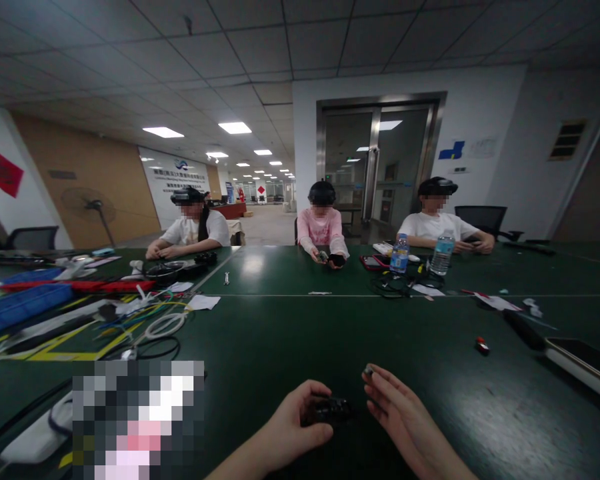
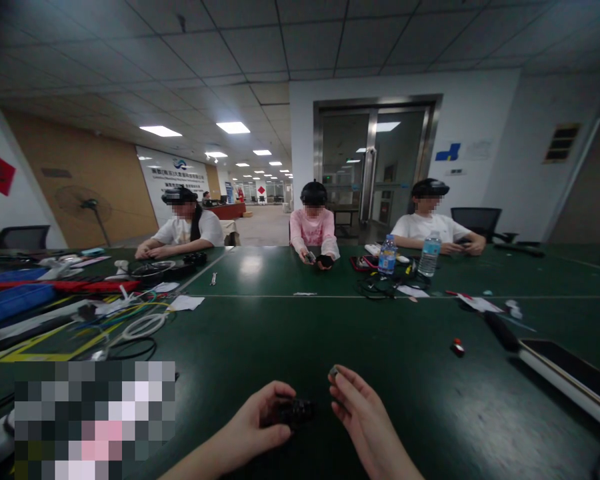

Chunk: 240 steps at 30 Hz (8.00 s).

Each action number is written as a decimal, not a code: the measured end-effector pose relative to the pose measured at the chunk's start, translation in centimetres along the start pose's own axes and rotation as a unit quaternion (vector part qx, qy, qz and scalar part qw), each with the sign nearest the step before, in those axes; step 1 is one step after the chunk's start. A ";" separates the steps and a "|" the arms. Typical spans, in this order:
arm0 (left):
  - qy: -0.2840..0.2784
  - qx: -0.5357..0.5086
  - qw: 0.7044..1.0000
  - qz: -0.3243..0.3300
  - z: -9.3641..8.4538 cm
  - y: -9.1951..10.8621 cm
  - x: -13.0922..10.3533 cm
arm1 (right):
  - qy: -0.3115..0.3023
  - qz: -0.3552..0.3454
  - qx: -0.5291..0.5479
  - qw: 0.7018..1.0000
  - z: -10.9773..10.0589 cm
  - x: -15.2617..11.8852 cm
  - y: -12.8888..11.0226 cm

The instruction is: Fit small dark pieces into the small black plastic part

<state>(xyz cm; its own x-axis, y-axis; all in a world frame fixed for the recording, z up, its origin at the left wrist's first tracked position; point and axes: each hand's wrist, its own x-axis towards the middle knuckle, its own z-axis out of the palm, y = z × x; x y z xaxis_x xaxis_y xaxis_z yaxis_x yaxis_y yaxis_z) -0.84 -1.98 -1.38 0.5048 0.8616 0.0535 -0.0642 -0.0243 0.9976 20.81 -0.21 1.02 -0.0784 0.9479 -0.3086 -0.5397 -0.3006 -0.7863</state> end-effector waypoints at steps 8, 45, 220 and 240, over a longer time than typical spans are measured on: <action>0.007 -0.006 1.000 -0.001 0.4 0.5 0.1 | -0.004 -0.003 0.007 1.000 -0.3 0.0 0.1; 0.024 -0.021 0.999 -0.029 0.9 1.3 0.1 | 0.003 0.010 0.028 1.000 -0.1 -0.2 -0.2; 0.062 0.155 0.986 0.003 0.9 0.9 0.0 | -0.201 -0.192 -0.525 0.804 0.5 -1.8 1.0; 0.037 0.080 0.996 -0.010 0.6 0.3 0.1 | -0.196 -0.209 -0.499 0.818 1.0 -2.2 0.5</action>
<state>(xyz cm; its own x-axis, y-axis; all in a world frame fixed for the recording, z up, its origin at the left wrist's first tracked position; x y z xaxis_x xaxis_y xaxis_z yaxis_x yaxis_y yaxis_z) -0.26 -2.24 -1.09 0.4385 0.8980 0.0355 0.0860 -0.0812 0.9930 19.82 -2.30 1.83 -0.4301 0.8919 0.1400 0.3502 0.3077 -0.8847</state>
